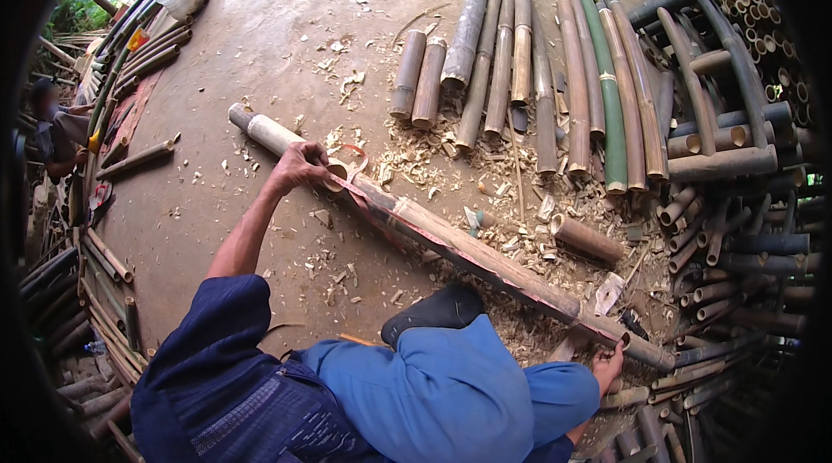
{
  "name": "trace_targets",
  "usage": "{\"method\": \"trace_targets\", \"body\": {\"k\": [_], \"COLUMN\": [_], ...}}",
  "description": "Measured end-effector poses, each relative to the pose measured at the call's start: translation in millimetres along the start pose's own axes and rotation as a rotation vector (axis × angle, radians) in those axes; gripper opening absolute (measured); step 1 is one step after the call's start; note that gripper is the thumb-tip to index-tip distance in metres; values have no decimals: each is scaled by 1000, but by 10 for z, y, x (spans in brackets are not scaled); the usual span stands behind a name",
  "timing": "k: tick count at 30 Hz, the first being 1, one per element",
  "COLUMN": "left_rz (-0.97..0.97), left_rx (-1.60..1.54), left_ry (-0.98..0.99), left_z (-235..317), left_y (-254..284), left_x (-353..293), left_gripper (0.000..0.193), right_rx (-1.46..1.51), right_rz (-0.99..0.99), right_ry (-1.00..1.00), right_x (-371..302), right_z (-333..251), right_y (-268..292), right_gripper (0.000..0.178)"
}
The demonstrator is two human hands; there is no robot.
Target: The person carves and shapes a bamboo pole using a knife, then uses a thin bamboo strip to measure the distance between the carved segments.
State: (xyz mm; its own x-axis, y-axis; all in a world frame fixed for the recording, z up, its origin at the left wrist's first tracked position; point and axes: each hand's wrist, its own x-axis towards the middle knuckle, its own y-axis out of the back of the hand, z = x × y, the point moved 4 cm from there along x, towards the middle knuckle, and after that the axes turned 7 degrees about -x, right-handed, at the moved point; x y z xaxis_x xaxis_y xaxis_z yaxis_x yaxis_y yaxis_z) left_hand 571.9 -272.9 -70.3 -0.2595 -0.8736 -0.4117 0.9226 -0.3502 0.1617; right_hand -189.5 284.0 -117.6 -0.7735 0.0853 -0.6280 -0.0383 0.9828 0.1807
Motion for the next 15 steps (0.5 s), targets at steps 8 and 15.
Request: {"method": "trace_targets", "body": {"k": [8,15], "left_rz": [-31,-25], "left_rx": [-50,-17], "left_ry": [30,-11], "left_z": [13,-7], "left_y": [4,-6], "left_x": [-8,70], "left_gripper": [24,20], "right_rx": [67,102], "right_rz": [51,-9], "right_ry": [-25,-47], "right_x": [-29,142], "right_z": [14,62], "right_y": [-4,88], "right_gripper": [31,29]}}
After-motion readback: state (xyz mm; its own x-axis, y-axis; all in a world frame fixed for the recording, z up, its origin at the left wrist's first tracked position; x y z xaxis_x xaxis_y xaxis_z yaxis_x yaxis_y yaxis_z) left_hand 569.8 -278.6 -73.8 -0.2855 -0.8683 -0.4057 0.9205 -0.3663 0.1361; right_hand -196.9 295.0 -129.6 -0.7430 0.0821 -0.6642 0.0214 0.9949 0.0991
